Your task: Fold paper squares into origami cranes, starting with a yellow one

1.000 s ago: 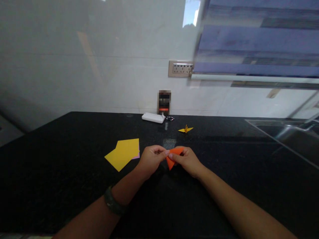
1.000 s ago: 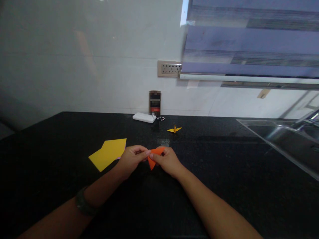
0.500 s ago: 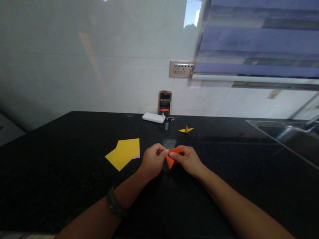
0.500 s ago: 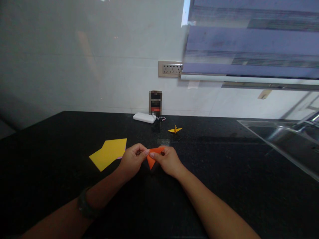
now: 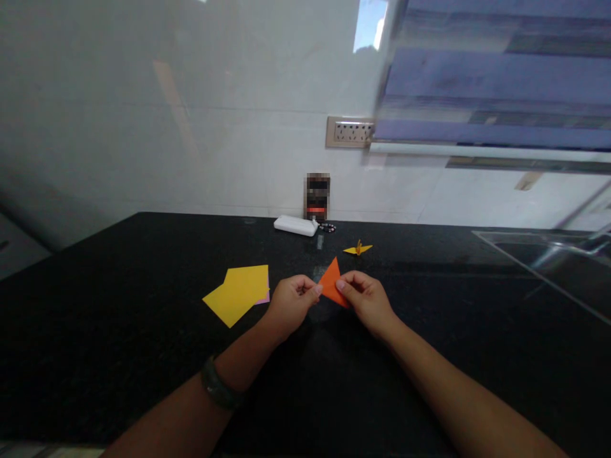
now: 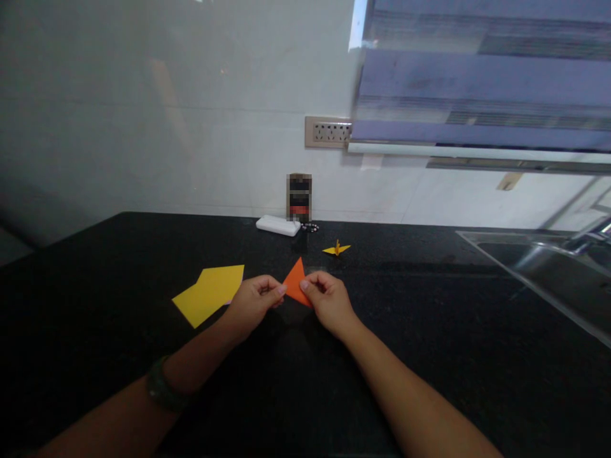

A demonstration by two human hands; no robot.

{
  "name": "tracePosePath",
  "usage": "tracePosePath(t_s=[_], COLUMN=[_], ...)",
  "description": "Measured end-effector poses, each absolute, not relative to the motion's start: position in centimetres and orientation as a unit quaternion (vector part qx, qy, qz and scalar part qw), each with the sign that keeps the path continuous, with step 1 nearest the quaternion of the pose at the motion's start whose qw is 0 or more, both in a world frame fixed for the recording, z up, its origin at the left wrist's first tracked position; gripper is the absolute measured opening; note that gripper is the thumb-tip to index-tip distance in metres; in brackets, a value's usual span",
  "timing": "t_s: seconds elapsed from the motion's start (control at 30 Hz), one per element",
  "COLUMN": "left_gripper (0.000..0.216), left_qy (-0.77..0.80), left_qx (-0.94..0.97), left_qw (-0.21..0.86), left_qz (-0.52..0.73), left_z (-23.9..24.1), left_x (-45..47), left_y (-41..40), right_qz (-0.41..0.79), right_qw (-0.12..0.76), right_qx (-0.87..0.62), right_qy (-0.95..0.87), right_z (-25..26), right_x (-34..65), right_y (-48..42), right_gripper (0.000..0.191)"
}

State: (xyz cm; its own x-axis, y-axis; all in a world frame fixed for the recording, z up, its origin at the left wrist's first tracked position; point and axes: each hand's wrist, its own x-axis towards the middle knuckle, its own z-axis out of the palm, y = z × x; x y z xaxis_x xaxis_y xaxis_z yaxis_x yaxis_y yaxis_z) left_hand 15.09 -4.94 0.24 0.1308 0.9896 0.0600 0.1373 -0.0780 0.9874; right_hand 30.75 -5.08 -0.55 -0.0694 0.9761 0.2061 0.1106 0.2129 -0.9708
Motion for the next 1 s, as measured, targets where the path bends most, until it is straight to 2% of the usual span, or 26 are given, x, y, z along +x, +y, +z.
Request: tracePosePath(t_s=[0.2, 0.53, 1.0], left_gripper=[0.023, 0.023, 0.025], left_qy=[0.474, 0.444, 0.431], left_qx=[0.59, 0.519, 0.501], left_qw=[0.498, 0.596, 0.63], left_qz=[0.423, 0.423, 0.408], left_z=[-0.51, -0.01, -0.14], left_x=[14.96, 15.02, 15.04], left_y=[-4.63, -4.92, -4.93], right_qz=[0.422, 0.595, 0.617], right_qw=[0.5, 0.477, 0.475], right_qx=[-0.465, -0.365, -0.346], right_qy=[-0.597, -0.534, -0.523], right_z=[-0.36, -0.58, -0.69], right_x=[30.99, 30.56, 30.64], right_y=[-5.09, -5.53, -5.53], right_gripper=[0.02, 0.022, 0.021])
